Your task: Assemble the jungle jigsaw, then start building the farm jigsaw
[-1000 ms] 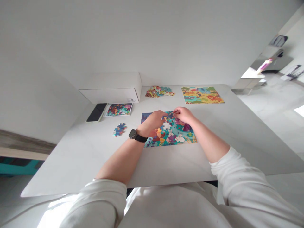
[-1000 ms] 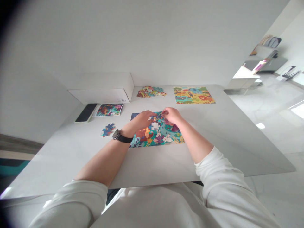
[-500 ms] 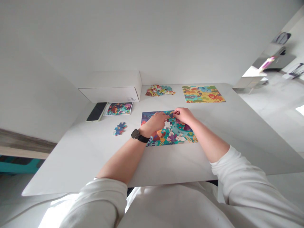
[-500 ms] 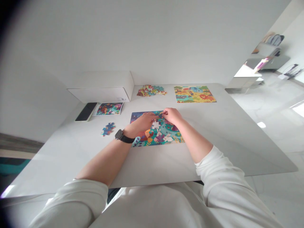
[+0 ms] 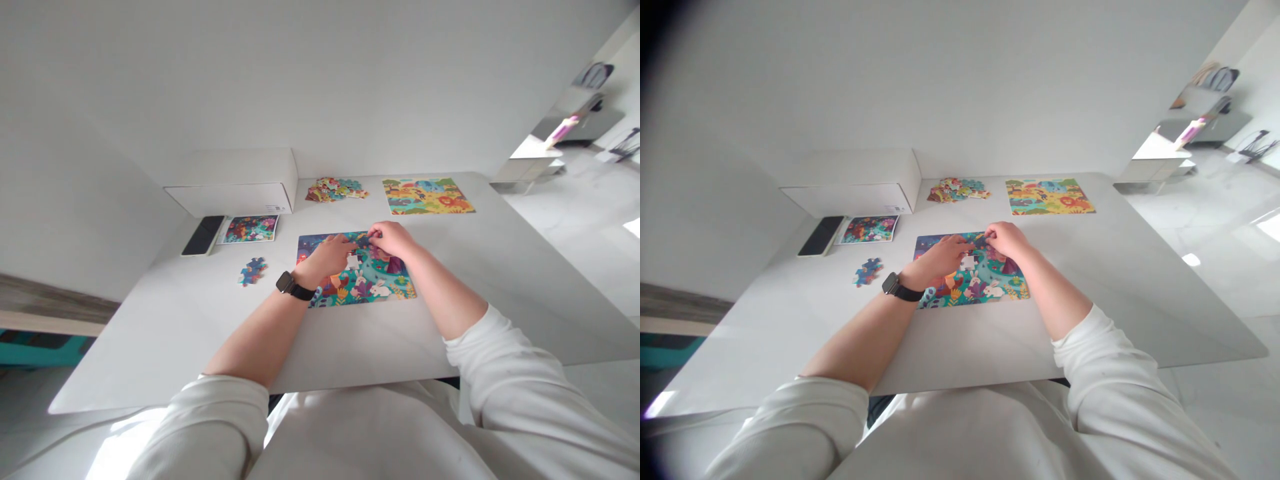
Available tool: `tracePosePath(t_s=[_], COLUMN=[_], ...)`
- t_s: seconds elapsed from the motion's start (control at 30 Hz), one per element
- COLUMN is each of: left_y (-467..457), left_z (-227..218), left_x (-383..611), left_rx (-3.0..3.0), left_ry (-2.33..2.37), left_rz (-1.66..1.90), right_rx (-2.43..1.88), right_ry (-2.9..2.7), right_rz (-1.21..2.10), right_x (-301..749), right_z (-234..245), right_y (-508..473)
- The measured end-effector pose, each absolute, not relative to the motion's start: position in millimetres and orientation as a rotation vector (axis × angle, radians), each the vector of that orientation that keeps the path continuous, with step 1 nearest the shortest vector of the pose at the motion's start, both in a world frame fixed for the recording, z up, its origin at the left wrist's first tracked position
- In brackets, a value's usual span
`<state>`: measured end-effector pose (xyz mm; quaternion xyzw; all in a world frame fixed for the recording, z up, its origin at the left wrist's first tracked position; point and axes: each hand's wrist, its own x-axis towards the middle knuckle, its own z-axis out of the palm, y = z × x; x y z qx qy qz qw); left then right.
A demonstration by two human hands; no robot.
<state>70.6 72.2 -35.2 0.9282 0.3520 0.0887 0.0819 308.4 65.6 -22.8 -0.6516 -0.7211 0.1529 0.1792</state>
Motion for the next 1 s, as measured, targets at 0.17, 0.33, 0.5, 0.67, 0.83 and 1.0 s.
tracePosePath(t_s=[0.17,0.33,0.5,0.67,0.83,1.0], left_y=[68.9,64.0,61.7,59.9,59.7,66.1], left_z=[-32.2,-26.0,-25.4,-26.8,-27.2,-26.2], left_x=[73.9,76.3,77.5,79.9,77.8,74.8], left_rx=[2.774,2.737,2.739,2.777,2.76,2.782], left_ry=[1.114,1.115,1.153,1.149,1.132,1.02], left_rz=[0.217,0.226,0.205,0.19,0.208,0.199], right_rx=[-1.896,-1.855,-1.875,-1.873,-1.879,-1.893], right_ry=[-2.068,-2.143,-2.173,-2.2,-2.223,-2.216], right_rz=[0.516,0.648,0.585,0.555,0.517,0.522], right_x=[317.1,314.4,311.7,311.0,308.6,308.7], right_z=[-14.2,-15.2,-19.8,-20.1,-18.8,-16.1], right_y=[66.0,63.7,63.5,63.1,62.0,60.9])
